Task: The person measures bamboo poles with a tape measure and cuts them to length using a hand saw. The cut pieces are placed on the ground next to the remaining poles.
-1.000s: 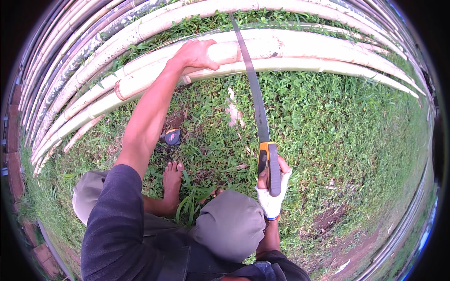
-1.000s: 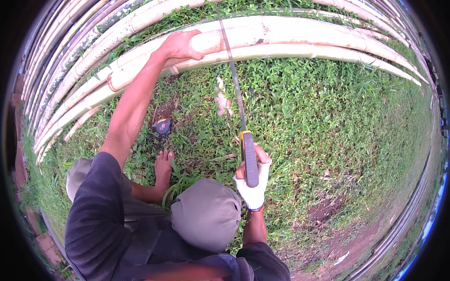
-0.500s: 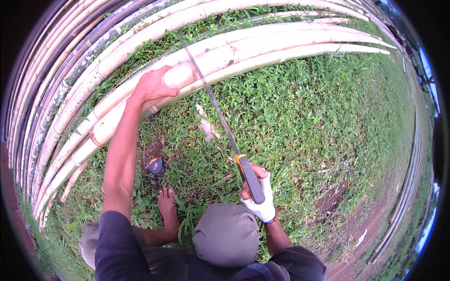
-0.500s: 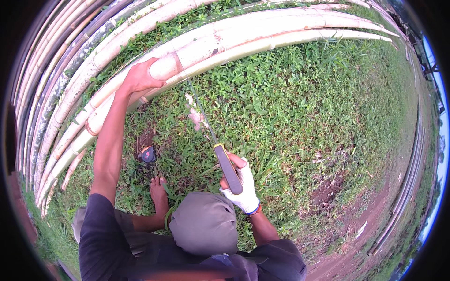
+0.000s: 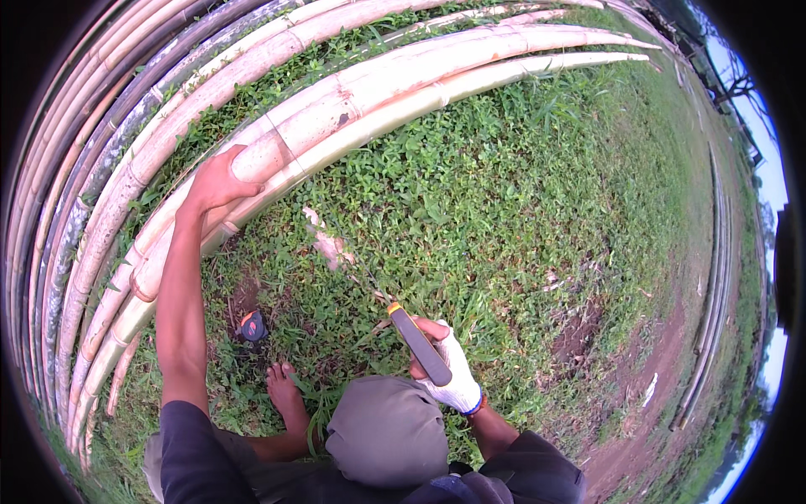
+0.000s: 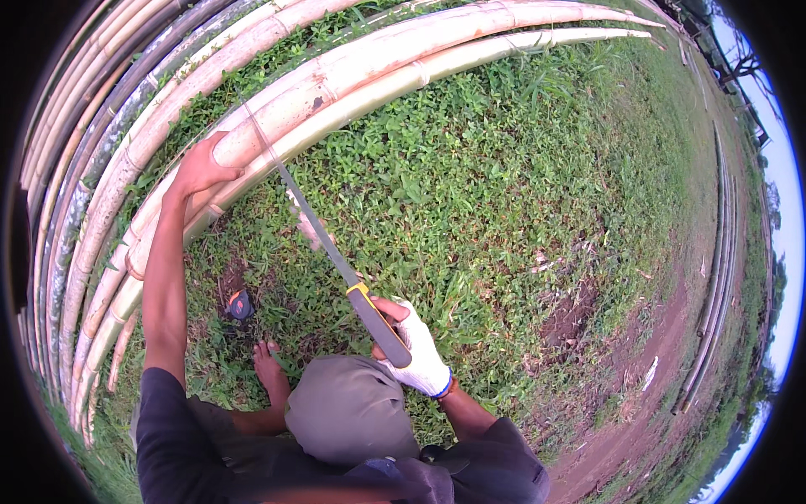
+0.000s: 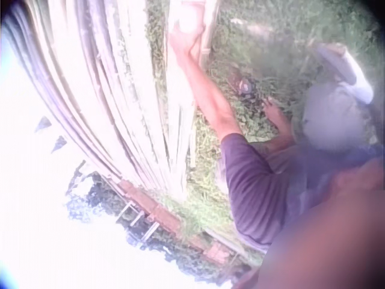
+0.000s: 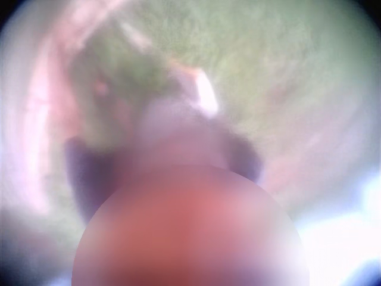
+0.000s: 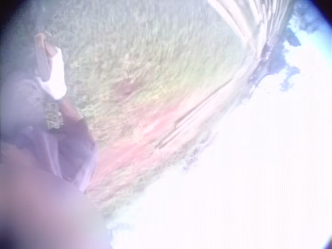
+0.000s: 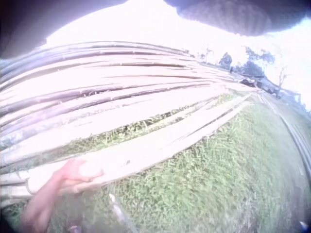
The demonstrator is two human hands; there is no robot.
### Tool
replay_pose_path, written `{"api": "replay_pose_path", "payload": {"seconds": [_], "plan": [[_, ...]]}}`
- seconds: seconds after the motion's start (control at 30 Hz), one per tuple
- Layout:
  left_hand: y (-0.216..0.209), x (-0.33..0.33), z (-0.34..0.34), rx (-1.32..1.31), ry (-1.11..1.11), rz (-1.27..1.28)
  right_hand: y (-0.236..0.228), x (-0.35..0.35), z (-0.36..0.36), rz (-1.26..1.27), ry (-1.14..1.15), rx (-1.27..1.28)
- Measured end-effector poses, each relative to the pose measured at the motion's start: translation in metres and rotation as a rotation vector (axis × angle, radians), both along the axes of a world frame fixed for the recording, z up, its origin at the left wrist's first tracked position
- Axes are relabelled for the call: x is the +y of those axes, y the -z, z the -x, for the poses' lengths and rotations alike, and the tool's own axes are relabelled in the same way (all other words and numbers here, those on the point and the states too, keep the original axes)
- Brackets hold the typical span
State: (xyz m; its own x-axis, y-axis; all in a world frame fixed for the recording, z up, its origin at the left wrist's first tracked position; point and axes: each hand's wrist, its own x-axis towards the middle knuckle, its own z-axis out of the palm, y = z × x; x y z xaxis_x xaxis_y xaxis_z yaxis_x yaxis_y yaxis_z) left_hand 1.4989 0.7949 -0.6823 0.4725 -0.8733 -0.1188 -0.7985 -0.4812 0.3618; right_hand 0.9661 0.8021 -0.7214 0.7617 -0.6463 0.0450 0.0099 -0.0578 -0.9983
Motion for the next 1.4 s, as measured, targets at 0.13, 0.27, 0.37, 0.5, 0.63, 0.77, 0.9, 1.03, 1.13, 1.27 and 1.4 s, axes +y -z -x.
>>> {"api": "replay_pose_path", "payload": {"seconds": [0.13,0.27,0.37,0.5,0.63,0.77,0.9,1.03,1.13,1.27,1.4], "plan": [[-0.004,-0.002,0.020,-0.139,-0.086,-0.068,-0.002,-0.037,-0.097,0.095,0.102,-0.031],[-0.015,-0.019,0.035,-0.206,-0.093,-0.051,-0.039,-0.106,-0.219,-0.026,0.037,-0.255],[-0.013,-0.006,0.030,-0.144,-0.010,-0.039,0.003,-0.074,-0.178,0.198,0.087,-0.150],[0.007,0.015,-0.003,-0.134,-0.045,-0.009,0.022,0.009,-0.030,-0.255,0.091,0.020],[0.000,0.009,0.016,-0.155,-0.112,-0.075,-0.003,-0.012,-0.069,0.110,0.147,-0.107],[-0.009,-0.013,0.034,-0.186,-0.061,-0.039,-0.029,-0.102,-0.220,0.006,0.048,-0.194],[-0.008,0.001,0.012,-0.115,-0.006,-0.042,-0.008,-0.067,-0.175,0.091,0.057,-0.093],[0.005,0.008,-0.004,-0.106,-0.070,-0.015,0.028,0.009,-0.019,-0.190,0.129,0.093],[0.004,0.006,0.015,-0.126,-0.091,-0.061,0.020,0.003,-0.023,0.011,0.170,0.066],[-0.003,-0.009,0.028,-0.180,-0.087,-0.050,-0.009,-0.084,-0.178,0.074,0.075,-0.107],[0.000,-0.001,0.014,-0.158,-0.037,-0.010,-0.004,-0.072,-0.187,0.138,0.084,-0.120]]}}
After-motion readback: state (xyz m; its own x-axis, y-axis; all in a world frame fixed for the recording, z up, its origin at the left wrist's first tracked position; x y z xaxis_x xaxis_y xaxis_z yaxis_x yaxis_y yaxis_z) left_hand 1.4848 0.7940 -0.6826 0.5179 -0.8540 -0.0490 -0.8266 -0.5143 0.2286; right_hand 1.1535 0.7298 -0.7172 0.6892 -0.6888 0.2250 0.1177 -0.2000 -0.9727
